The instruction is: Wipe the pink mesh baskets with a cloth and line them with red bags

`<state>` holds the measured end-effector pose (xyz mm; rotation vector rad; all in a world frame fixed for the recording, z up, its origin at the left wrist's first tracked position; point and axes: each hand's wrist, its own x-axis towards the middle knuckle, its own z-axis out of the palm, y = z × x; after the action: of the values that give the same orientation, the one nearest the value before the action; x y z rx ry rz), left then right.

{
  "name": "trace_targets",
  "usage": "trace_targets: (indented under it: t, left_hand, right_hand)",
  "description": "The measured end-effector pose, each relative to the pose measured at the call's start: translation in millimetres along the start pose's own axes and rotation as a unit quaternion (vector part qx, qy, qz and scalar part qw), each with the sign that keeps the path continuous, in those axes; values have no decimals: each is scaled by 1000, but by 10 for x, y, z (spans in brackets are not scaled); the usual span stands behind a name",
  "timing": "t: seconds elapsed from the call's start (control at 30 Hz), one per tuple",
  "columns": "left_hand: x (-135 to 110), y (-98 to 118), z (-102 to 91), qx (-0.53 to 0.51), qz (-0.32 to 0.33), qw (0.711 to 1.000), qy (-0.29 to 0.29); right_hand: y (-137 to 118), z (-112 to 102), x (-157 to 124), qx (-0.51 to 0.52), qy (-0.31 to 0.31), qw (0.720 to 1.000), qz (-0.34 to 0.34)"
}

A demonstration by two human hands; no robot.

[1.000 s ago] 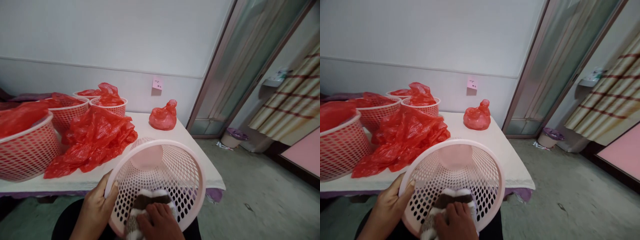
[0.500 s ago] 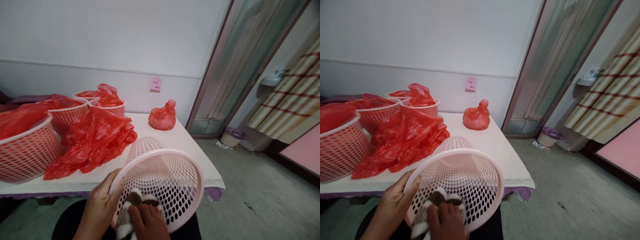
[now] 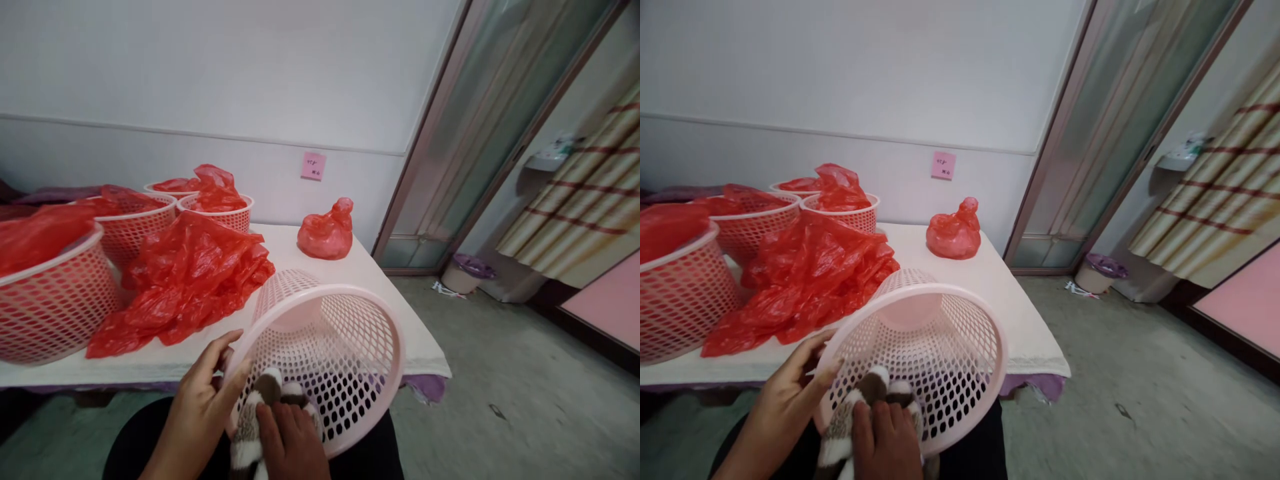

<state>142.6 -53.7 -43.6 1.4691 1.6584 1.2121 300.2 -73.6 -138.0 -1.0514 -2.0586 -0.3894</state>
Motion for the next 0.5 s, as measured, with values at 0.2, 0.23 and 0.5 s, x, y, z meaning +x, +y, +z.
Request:
trace_targets:
  t: [0.2, 0.23, 0.5]
  left_hand:
    - [-328, -419, 184, -106, -91, 990, -35]
    - [-354, -471, 205, -114, -96, 988, -33]
    - [-439, -347, 301, -187, -79, 975, 86]
  right_hand:
    - [55, -163, 226, 174, -33, 980, 86]
    - [71, -182, 241, 211, -47, 973, 79]
    - [450, 89, 449, 169, -239, 948, 122]
